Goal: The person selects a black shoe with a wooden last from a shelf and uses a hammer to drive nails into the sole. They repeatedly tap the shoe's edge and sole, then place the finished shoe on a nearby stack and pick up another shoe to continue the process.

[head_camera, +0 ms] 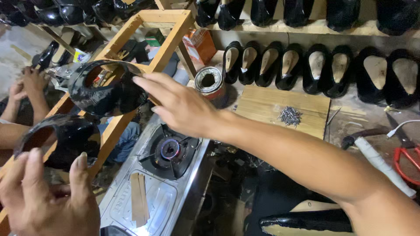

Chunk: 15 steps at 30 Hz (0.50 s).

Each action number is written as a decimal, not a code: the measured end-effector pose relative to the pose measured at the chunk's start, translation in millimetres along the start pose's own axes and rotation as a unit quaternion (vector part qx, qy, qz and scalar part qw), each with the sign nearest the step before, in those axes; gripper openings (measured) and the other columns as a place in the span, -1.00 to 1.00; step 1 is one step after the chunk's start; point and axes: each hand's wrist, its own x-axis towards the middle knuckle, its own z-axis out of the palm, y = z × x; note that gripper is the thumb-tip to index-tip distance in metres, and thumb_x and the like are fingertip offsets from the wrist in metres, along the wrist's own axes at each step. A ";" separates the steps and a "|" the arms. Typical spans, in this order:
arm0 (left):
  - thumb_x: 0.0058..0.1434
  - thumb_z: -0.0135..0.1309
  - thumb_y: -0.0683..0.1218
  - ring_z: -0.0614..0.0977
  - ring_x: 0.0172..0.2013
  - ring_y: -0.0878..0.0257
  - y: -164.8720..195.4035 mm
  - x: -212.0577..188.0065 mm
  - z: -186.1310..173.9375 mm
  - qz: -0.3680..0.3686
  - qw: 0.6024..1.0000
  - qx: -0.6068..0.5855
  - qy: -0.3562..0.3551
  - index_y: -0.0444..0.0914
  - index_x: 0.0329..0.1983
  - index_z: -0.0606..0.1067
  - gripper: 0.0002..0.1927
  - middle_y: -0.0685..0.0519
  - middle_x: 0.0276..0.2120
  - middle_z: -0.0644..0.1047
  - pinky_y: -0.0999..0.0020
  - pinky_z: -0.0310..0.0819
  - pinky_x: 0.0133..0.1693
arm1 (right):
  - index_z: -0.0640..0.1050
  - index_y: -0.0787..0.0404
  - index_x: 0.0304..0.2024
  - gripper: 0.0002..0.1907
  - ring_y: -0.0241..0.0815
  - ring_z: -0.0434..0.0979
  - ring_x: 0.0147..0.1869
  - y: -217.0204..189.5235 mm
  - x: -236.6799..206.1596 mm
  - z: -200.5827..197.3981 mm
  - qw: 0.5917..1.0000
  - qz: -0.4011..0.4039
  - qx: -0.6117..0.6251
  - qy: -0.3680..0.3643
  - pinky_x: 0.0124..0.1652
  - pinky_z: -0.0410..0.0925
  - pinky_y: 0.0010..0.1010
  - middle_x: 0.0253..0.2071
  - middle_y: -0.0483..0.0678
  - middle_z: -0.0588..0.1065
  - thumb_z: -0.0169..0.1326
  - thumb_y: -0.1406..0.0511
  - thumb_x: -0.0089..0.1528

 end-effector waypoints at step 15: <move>0.13 0.31 -0.03 0.70 -0.25 0.11 185.4 32.7 22.5 0.157 0.927 -0.330 -0.085 -0.22 -0.04 0.60 -0.65 0.03 -0.02 0.61 0.29 0.57 -0.28 | 0.66 0.25 0.00 -0.63 -0.19 0.65 -0.02 -56.2 -373.6 -135.2 0.881 0.471 0.021 -0.049 -0.16 0.57 -0.43 -0.01 -0.08 0.66 0.26 0.21 0.19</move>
